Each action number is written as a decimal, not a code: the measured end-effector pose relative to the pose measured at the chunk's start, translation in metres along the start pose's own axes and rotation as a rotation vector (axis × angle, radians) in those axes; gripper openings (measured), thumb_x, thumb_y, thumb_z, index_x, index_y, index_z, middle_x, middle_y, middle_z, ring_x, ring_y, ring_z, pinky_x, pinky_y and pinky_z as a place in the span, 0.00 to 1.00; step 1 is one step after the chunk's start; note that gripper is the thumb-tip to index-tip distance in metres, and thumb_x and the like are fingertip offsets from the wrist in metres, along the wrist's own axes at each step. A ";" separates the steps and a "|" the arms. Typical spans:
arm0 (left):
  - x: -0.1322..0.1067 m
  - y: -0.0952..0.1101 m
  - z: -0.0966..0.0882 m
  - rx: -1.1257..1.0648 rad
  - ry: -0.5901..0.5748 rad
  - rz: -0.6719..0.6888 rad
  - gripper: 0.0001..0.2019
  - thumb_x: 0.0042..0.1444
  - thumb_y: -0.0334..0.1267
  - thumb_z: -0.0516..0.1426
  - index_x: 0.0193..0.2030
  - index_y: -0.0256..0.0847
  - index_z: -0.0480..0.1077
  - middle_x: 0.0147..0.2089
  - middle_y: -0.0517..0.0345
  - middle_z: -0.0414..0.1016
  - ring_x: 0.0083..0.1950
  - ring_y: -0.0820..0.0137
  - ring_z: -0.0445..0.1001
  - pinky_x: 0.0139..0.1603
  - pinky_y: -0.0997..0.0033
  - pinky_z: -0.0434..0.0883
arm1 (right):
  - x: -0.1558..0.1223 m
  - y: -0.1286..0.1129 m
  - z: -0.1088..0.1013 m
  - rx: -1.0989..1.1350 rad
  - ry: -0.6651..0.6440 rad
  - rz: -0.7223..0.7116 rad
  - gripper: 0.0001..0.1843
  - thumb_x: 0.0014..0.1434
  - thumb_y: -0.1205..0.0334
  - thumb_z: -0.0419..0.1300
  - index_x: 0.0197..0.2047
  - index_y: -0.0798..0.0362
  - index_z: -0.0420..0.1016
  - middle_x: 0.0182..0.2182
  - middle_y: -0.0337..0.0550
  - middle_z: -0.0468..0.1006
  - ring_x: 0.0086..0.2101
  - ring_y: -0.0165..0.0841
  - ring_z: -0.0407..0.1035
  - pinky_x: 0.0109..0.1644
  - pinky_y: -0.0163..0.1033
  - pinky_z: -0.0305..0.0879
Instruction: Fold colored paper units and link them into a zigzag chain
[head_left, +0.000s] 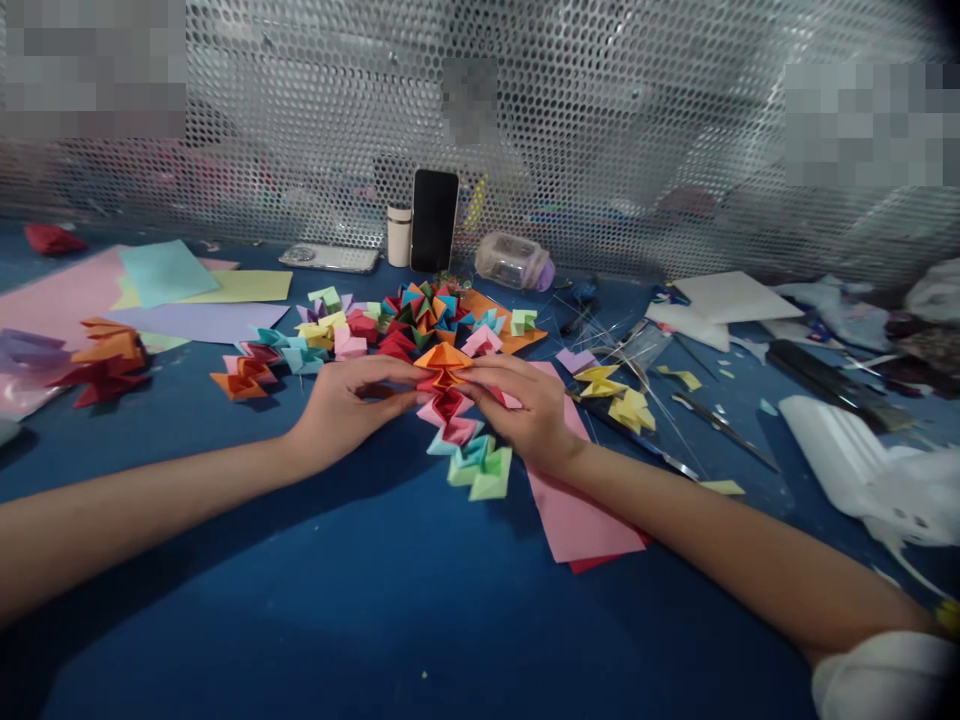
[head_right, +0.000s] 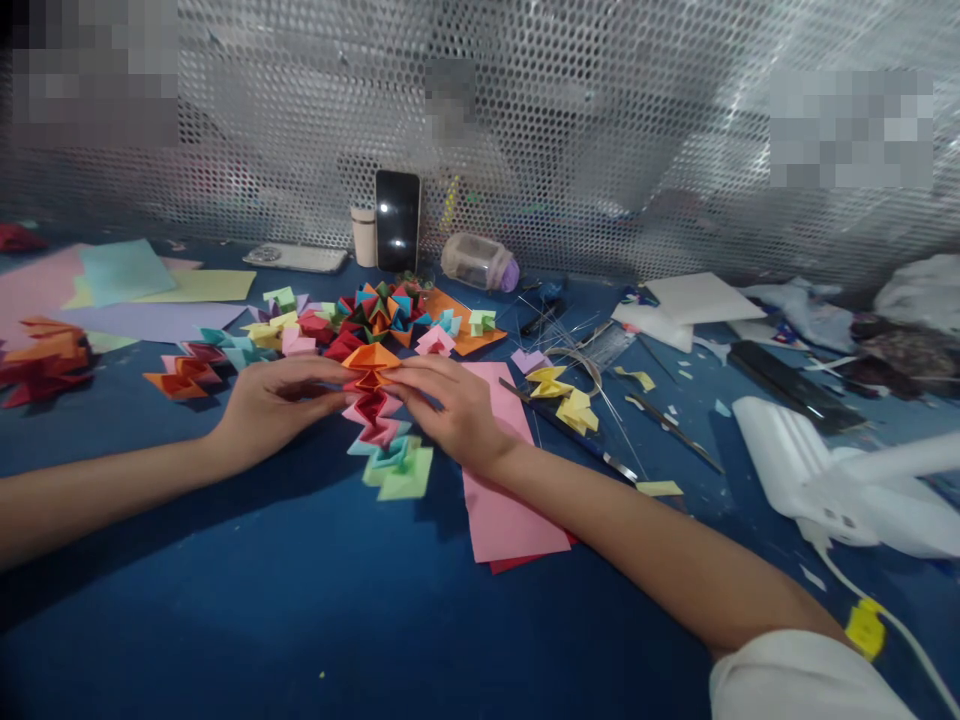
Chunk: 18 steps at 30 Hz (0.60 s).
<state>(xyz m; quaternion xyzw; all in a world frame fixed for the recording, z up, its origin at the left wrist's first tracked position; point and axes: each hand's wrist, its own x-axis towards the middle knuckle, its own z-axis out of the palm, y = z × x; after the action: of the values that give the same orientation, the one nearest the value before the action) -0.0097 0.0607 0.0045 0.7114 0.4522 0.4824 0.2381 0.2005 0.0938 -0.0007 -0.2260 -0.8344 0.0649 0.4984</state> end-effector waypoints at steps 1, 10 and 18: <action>-0.001 0.001 0.000 -0.005 0.004 0.000 0.06 0.51 0.41 0.62 0.34 0.42 0.77 0.36 0.56 0.80 0.36 0.68 0.76 0.38 0.72 0.75 | 0.000 0.000 0.000 -0.005 0.000 0.000 0.08 0.59 0.65 0.61 0.42 0.47 0.77 0.38 0.40 0.81 0.39 0.32 0.75 0.46 0.40 0.73; 0.002 0.003 0.003 -0.351 -0.025 -0.126 0.18 0.49 0.38 0.65 0.43 0.41 0.64 0.48 0.53 0.72 0.48 0.67 0.74 0.42 0.71 0.76 | -0.002 -0.004 0.005 0.149 0.077 0.325 0.11 0.54 0.62 0.65 0.38 0.49 0.67 0.33 0.37 0.77 0.34 0.31 0.76 0.40 0.37 0.74; 0.006 0.000 0.003 -0.368 -0.102 -0.152 0.14 0.51 0.41 0.64 0.43 0.37 0.72 0.41 0.52 0.79 0.42 0.68 0.77 0.43 0.71 0.75 | -0.003 0.002 0.008 0.230 0.022 0.353 0.14 0.54 0.62 0.65 0.41 0.49 0.65 0.34 0.38 0.75 0.36 0.30 0.76 0.42 0.37 0.74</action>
<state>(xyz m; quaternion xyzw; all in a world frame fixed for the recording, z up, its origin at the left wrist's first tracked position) -0.0064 0.0658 0.0063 0.6433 0.3962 0.5009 0.4221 0.1958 0.0954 -0.0073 -0.3110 -0.7634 0.2437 0.5110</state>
